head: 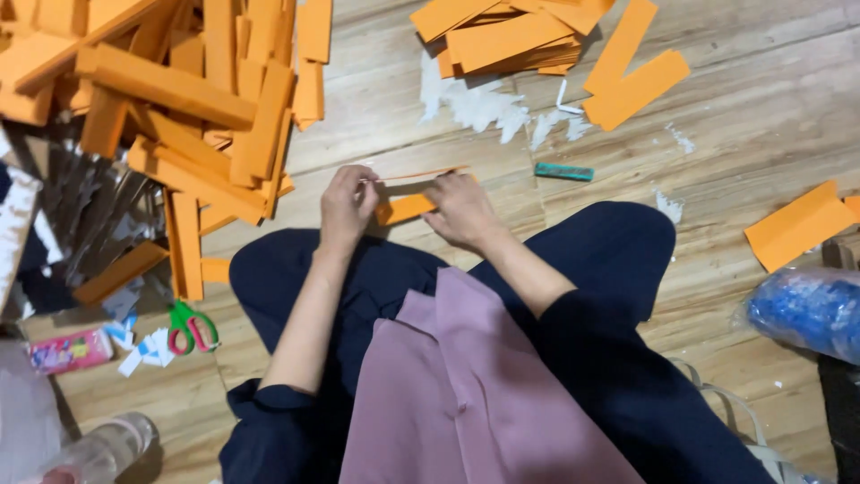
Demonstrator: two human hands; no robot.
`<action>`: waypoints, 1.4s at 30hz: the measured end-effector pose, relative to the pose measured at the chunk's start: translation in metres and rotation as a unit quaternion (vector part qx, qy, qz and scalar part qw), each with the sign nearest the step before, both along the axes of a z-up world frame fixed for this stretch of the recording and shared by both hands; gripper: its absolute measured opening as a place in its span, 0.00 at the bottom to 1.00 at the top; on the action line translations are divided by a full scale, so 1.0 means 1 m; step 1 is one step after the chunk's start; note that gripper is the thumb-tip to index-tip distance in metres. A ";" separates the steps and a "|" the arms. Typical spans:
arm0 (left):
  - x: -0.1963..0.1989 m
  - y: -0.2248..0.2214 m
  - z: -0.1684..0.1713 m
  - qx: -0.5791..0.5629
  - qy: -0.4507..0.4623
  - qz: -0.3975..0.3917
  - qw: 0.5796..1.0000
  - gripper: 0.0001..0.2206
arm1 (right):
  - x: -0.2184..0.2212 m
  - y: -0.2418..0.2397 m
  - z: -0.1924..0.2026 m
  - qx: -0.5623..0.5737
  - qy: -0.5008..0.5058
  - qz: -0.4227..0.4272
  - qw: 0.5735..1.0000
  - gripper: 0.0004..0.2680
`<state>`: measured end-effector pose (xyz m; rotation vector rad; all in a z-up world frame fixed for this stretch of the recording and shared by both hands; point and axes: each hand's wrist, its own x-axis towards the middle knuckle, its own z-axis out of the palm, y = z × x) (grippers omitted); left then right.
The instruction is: Folding orange paper strips and stacking them while sitting on the floor.
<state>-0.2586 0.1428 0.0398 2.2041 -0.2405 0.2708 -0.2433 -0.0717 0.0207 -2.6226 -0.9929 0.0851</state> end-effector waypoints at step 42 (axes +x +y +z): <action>-0.012 -0.035 -0.064 0.256 0.033 -0.011 0.966 0.06 | 0.009 -0.031 -0.005 -0.032 0.110 -0.131 0.985 0.05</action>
